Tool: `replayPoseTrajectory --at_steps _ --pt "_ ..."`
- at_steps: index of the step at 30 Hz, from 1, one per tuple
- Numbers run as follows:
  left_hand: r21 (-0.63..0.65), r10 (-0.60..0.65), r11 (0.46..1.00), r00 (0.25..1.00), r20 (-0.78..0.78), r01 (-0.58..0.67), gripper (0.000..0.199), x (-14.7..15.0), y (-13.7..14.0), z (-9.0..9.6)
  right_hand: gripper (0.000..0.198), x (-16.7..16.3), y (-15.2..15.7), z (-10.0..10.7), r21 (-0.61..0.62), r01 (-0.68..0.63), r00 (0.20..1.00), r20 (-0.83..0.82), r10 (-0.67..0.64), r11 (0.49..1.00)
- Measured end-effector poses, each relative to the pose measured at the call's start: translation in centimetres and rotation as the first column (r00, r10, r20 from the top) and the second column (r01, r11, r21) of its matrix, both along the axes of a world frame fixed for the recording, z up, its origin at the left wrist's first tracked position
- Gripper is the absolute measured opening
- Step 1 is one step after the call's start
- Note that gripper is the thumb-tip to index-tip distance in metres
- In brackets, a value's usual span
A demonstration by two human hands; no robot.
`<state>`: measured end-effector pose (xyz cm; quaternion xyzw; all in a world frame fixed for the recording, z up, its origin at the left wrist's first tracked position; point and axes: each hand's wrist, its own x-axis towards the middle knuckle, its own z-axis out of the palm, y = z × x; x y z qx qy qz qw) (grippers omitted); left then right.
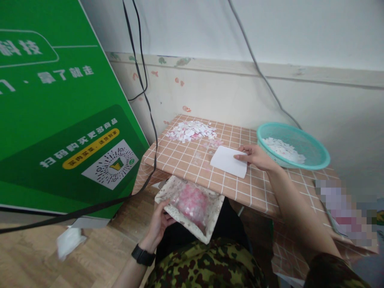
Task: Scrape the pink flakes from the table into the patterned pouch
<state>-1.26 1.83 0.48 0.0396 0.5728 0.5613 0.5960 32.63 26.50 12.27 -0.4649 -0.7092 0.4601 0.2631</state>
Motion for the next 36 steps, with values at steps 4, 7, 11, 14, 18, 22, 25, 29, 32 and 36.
replayPoseTrajectory --at_steps 4,7,11,14,18,22,25,29,32,36 --pt "0.004 0.006 1.000 1.000 0.003 -0.006 0.046 -0.1 0.0 -0.1 0.039 -1.1 -0.9 0.1 -0.035 -0.121 0.993 -0.004 0.121 0.992" --pt "0.001 0.014 1.000 1.000 0.001 -0.014 0.046 -0.1 0.0 -0.1 0.040 -1.1 -1.1 0.4 -0.043 -0.108 0.994 -0.014 0.107 0.993" --pt "0.000 0.014 1.000 1.000 -0.004 -0.014 0.046 -0.2 0.0 -0.2 0.043 -1.0 -1.2 0.5 -0.071 -0.130 0.991 -0.005 0.130 0.989" --pt "0.001 0.011 1.000 1.000 -0.007 -0.011 0.047 -0.3 0.0 -0.2 0.042 -1.7 -1.4 0.3 -0.060 -0.171 0.985 0.010 0.172 0.983" --pt "0.011 0.010 1.000 1.000 -0.008 -0.010 0.046 -0.2 0.0 -0.1 0.040 -2.5 -1.3 0.0 -0.021 -0.166 0.986 0.006 0.167 0.986" --pt "0.009 0.008 1.000 1.000 -0.005 -0.008 0.045 -0.3 0.0 0.0 0.040 -3.0 -0.9 0.3 0.039 -0.111 0.994 0.018 0.110 0.993" --pt "0.012 0.009 1.000 1.000 -0.008 -0.009 0.045 -0.4 0.0 0.0 0.040 -3.7 -0.9 0.4 0.053 -0.087 0.996 0.021 0.086 0.995" --pt "0.014 0.009 1.000 1.000 -0.009 -0.009 0.046 -0.6 0.1 0.1 0.035 -4.9 -0.6 0.0 0.120 -0.103 0.994 0.040 0.099 0.987" --pt "0.009 0.015 1.000 1.000 -0.010 -0.015 0.047 -0.7 0.1 0.5 0.032 -5.6 -0.1 -0.1 0.157 -0.165 0.986 0.063 0.157 0.974" --pt "-0.016 0.033 0.999 0.999 -0.020 -0.033 0.044 -0.8 0.0 0.9 0.033 -6.7 0.7 0.4 0.120 -0.210 0.978 0.041 0.207 0.970"
